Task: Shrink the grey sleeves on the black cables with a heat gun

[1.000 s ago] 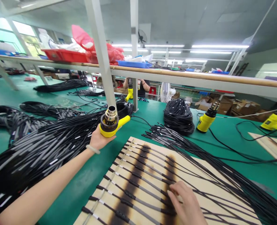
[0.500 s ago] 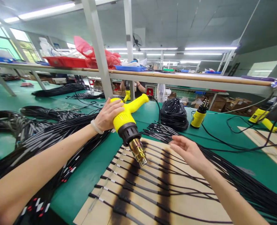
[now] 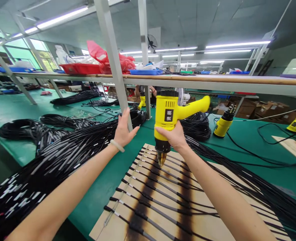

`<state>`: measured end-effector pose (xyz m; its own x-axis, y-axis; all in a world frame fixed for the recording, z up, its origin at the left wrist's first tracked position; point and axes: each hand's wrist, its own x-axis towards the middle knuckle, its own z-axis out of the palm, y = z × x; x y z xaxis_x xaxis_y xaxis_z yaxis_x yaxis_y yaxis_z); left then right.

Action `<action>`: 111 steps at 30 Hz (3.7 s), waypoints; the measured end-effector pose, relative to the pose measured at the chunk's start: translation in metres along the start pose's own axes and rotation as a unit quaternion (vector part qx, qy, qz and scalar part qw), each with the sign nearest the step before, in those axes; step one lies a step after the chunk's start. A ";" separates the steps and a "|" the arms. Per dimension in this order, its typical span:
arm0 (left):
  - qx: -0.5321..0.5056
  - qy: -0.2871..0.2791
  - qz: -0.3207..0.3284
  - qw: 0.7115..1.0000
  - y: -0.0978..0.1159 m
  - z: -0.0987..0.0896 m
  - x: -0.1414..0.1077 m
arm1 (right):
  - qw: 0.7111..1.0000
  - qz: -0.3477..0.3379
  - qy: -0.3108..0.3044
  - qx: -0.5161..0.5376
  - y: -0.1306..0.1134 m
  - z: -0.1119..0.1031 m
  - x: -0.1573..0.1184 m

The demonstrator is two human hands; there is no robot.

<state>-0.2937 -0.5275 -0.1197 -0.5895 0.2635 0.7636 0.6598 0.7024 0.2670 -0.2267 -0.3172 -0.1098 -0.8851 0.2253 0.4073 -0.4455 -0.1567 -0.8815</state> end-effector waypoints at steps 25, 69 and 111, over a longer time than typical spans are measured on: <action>-0.294 -0.253 -0.322 0.863 -0.088 0.111 -0.117 | 0.966 -0.157 0.143 -0.149 0.110 -0.037 0.037; -0.263 -0.272 -0.311 0.872 -0.093 0.120 -0.125 | 0.959 -0.176 0.118 -0.188 0.107 -0.024 0.029; -0.244 -0.303 -0.310 0.867 -0.085 0.115 -0.123 | 0.960 -0.184 0.109 -0.181 0.123 -0.020 0.032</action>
<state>-0.3302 -0.5436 -0.3038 -0.9407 0.3382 -0.0264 0.1593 0.5093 0.8457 -0.3071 -0.3096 -0.2098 -0.6101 0.4040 0.6816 -0.6114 0.3072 -0.7293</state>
